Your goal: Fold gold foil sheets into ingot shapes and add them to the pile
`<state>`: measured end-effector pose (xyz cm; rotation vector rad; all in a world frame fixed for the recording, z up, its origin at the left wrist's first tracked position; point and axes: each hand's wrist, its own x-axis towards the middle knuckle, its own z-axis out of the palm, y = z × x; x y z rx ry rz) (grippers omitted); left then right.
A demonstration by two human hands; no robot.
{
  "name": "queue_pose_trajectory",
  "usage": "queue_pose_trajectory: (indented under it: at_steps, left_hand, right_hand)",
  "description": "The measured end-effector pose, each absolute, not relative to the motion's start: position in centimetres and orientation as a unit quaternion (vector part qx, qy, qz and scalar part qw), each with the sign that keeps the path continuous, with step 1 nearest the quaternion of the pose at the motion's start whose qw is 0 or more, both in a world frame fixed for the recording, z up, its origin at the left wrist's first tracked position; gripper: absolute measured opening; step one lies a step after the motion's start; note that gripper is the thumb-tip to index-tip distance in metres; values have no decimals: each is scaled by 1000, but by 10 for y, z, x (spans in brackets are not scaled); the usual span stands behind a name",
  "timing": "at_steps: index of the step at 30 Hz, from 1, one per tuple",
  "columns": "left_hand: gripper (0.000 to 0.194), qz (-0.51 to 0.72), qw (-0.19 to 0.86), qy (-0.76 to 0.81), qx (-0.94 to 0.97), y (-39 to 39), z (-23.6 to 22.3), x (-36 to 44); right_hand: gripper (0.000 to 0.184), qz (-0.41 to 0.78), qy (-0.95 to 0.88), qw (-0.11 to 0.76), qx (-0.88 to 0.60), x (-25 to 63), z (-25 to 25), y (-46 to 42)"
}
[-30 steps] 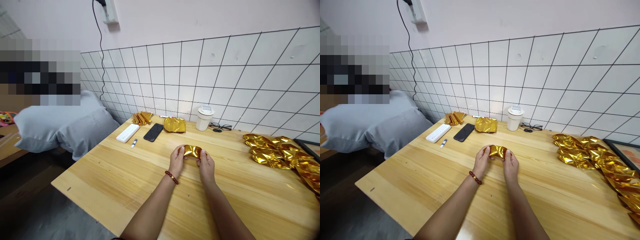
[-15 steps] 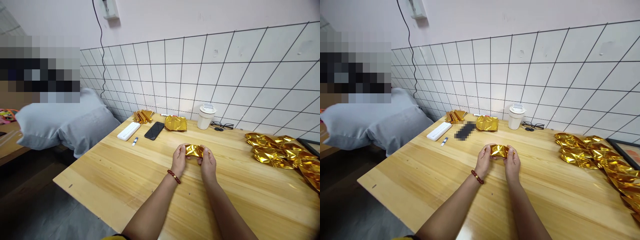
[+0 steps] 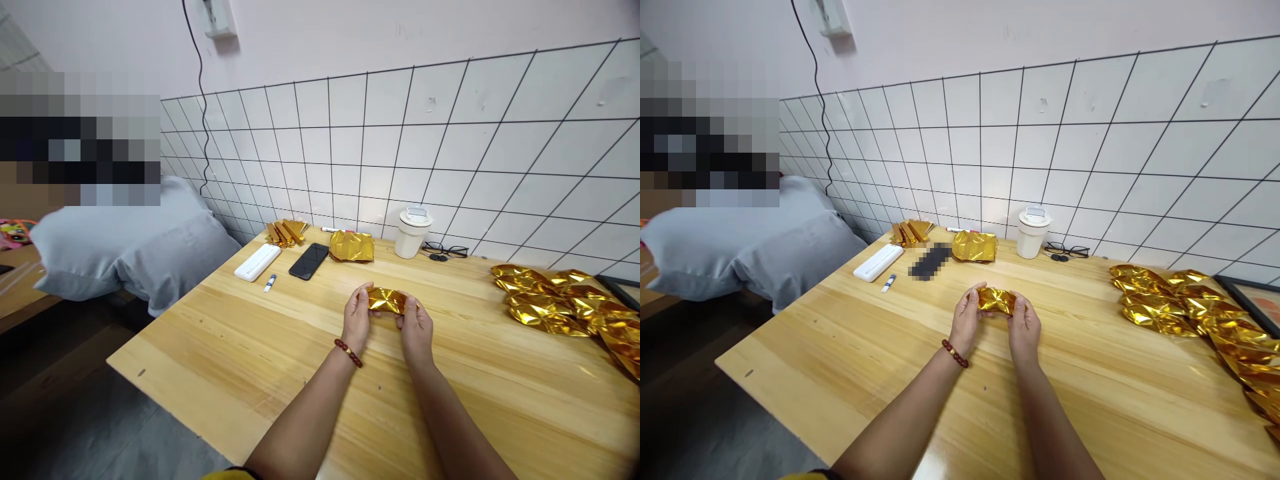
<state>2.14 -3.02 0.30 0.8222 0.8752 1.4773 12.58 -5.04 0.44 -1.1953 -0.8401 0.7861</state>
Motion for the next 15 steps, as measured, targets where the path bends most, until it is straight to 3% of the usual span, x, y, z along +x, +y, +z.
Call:
queue_pose_trajectory:
  at_steps: [8,15]
  left_hand:
    - [52,638,571,350,380,-30,1,23]
    - [49,602,564,349,444,-37,7,24]
  right_hand:
    - [59,342,-374,670,-543,125,5,-51]
    - [65,365,-341,674,-544,130,-3,-45]
